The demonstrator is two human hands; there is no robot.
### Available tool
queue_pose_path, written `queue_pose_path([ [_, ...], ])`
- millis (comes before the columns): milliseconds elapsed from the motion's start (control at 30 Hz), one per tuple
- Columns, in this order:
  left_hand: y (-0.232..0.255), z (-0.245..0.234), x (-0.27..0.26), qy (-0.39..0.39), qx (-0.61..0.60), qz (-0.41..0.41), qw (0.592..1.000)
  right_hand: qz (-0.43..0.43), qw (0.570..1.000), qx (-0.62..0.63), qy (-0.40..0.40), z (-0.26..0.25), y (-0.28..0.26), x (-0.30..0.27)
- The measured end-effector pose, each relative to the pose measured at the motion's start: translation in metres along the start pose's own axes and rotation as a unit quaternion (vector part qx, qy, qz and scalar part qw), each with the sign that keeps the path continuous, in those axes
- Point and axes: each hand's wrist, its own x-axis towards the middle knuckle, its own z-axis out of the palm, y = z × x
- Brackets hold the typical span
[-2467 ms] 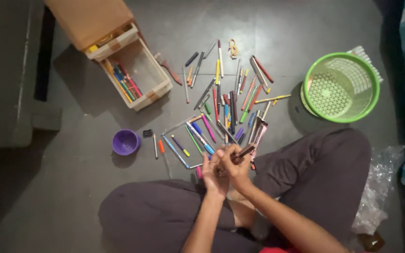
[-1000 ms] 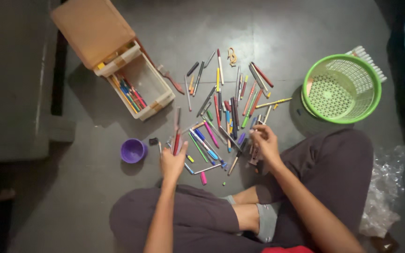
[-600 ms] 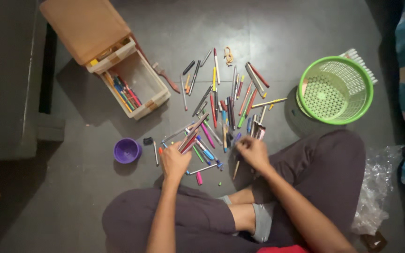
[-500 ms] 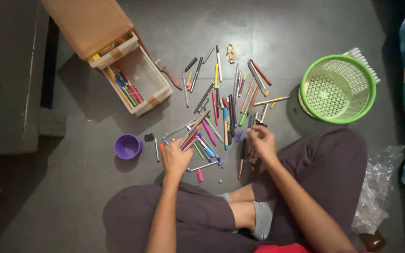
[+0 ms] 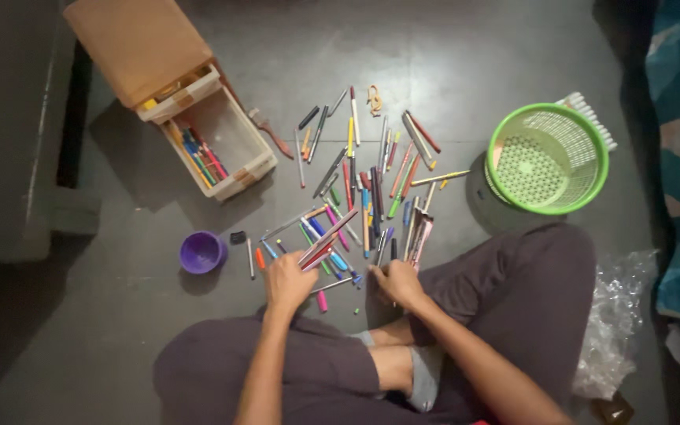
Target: The person sits on the floor and organizes a large pile of scattered pens, pencils, and markers. They sort the items by type and color, placing them into a plastic drawer unit and a green basket. The person also briefly handles a folded piece of paper before continuing to sort the writing instruments.
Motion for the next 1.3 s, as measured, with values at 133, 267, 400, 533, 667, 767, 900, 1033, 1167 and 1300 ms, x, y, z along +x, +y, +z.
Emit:
queue_pose_path([
  [133, -0.006, 0.004, 0.0, -0.026, 0.021, 0.002, 0.999, -0.048, 0.994, -0.092, 0.033, -0.011, -0.012, -0.004],
  [267, -0.014, 0.029, 0.005, -0.107, -0.057, -0.03, 0.992, -0.152, 0.988, -0.039, 0.008, -0.059, -0.03, 0.006],
  [400, -0.021, 0.083, 0.027, -0.132, -0.244, -0.135, 0.951, -0.217, 0.973, -0.054, 0.063, -0.125, -0.04, 0.054],
  [533, -0.029, 0.105, 0.029, -0.137, -0.517, -0.266, 0.802, -0.225, 0.967, -0.023, 0.115, -0.132, -0.034, 0.092],
  [667, -0.019, 0.099, 0.038, -0.113, -0.536, -0.288, 0.786, -0.229, 0.966, -0.046, 0.108, -0.098, -0.034, 0.086],
  [767, -0.015, 0.101, 0.039, -0.087, -0.527, -0.315, 0.785, -0.228, 0.968, 0.029, 0.102, -0.087, -0.042, 0.076],
  [900, -0.026, 0.115, 0.041, -0.061, -0.525, -0.356, 0.771, -0.196, 0.974, 0.106, 0.049, -0.09, -0.054, 0.076],
  [1033, -0.029, 0.127, 0.043, -0.067, -0.556, -0.374, 0.739, -0.197, 0.976, 0.02, 0.093, -0.096, -0.056, 0.075],
  [1167, -0.017, 0.13, 0.043, -0.068, -0.548, -0.378, 0.743, -0.338, 0.882, -0.221, 0.243, -0.093, -0.069, 0.063],
  [1300, -0.011, 0.133, 0.041, -0.077, -0.583, -0.397, 0.705, -0.349, 0.911, -0.197, 0.097, -0.082, -0.075, 0.049],
])
